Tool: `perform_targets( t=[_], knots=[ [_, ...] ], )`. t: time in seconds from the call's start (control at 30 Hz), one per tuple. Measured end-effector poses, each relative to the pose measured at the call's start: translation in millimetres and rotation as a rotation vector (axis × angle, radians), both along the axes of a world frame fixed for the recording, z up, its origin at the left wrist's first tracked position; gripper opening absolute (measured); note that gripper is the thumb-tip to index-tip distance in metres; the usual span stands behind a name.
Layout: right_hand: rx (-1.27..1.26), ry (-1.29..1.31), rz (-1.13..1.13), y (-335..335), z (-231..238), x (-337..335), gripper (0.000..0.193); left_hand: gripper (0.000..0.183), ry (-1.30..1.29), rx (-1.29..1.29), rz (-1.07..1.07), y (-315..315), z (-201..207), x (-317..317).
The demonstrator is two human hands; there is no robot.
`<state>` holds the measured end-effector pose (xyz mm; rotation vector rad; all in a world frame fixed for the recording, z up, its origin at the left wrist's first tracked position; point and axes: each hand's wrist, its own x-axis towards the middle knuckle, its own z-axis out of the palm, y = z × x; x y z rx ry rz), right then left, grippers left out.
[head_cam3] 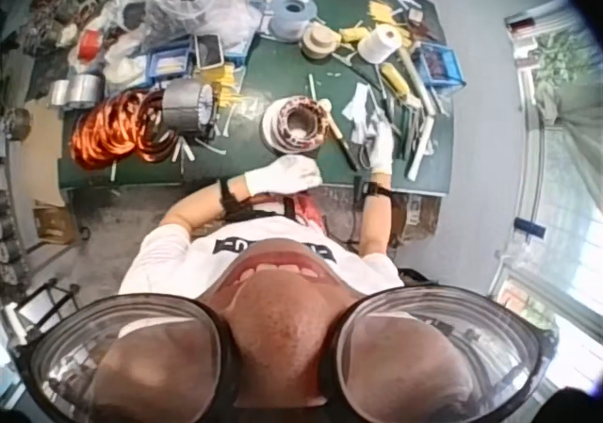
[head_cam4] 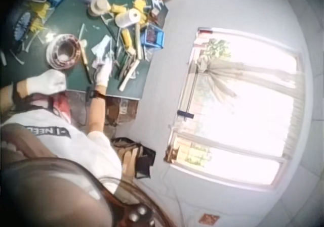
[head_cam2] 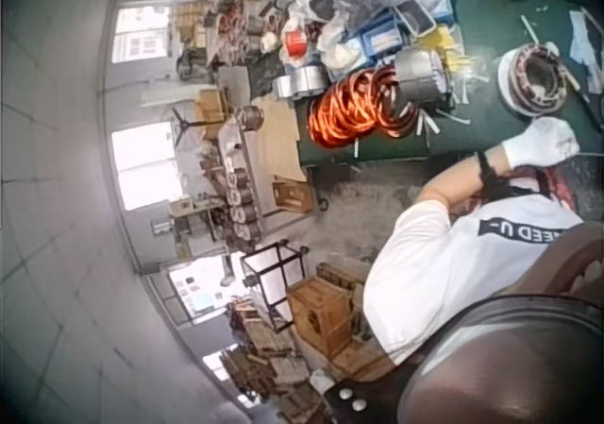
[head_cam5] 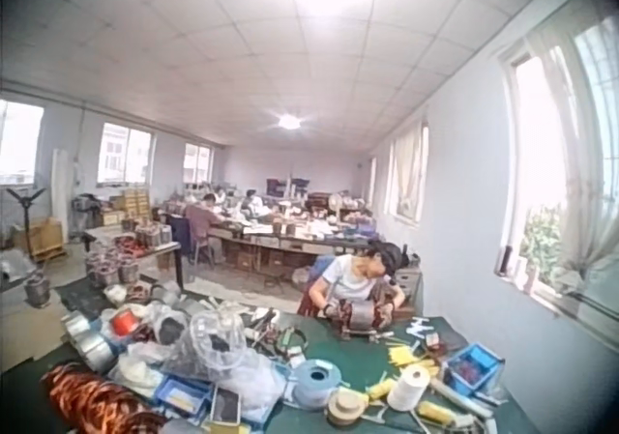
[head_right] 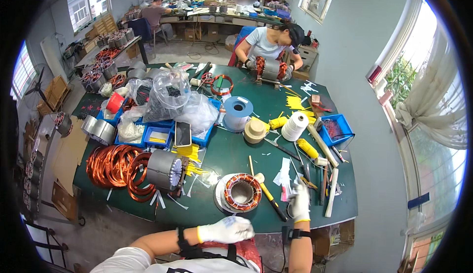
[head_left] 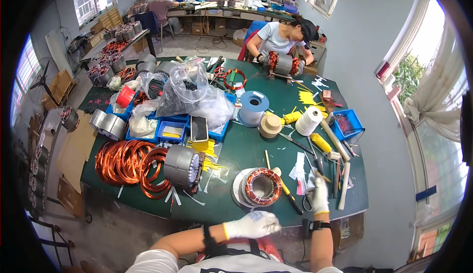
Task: Winding copper wire coils into an electric motor stator and securing them with string and insulation.
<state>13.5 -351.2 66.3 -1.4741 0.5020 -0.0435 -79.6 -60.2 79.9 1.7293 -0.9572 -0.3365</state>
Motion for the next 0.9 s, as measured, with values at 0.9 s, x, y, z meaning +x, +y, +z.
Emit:
perform_targets(
  t=[0.9],
  knots=[
    [-0.407, 1.221, 0.537, 52, -261, -403, 0.035, 0.066, -0.64, 0.586, -0.473, -40, -195, 51]
  ],
)
